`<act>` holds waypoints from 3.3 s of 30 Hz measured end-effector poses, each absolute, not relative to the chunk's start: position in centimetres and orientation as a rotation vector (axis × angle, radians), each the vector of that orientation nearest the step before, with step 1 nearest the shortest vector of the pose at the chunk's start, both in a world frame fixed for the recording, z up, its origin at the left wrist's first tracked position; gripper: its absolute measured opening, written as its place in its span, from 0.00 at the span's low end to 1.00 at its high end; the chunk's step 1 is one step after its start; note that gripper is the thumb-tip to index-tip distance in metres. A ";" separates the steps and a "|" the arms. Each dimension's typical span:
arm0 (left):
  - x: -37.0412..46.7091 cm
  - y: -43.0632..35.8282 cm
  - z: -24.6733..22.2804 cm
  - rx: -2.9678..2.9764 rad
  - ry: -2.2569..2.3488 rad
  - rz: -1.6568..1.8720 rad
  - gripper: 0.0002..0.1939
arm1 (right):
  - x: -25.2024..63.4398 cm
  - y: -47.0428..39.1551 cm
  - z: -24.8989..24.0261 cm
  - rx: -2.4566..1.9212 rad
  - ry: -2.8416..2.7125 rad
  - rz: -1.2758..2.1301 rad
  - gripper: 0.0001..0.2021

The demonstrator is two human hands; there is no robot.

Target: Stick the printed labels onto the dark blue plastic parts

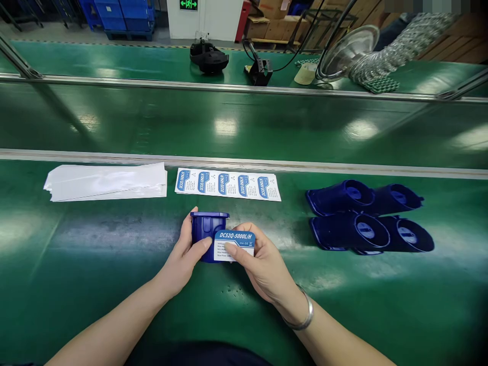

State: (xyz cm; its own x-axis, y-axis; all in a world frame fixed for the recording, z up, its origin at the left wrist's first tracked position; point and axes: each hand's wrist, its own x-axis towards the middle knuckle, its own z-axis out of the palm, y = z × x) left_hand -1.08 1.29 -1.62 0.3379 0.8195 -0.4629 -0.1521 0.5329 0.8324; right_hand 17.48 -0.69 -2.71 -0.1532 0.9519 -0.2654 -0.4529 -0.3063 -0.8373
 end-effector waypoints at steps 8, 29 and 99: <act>-1.0 1.3 -1.6 0.848 1.019 0.724 0.52 | 17.5 -0.6 -2.9 -1.029 -0.738 1.679 0.18; -1.1 1.4 -1.3 0.865 1.069 0.689 0.54 | 17.3 -0.6 -2.9 -1.008 -0.724 1.699 0.19; -0.4 0.7 -2.3 0.562 0.959 0.975 0.29 | 18.6 0.5 -0.4 -1.134 -1.500 0.883 0.17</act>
State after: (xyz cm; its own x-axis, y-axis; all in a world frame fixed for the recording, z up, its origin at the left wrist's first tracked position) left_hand -0.40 0.68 -2.29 0.2232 0.8806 -0.4181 -0.4330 0.4738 0.7668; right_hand 18.64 0.47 -0.36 -0.0426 0.9572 0.2864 0.2137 0.2888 -0.9332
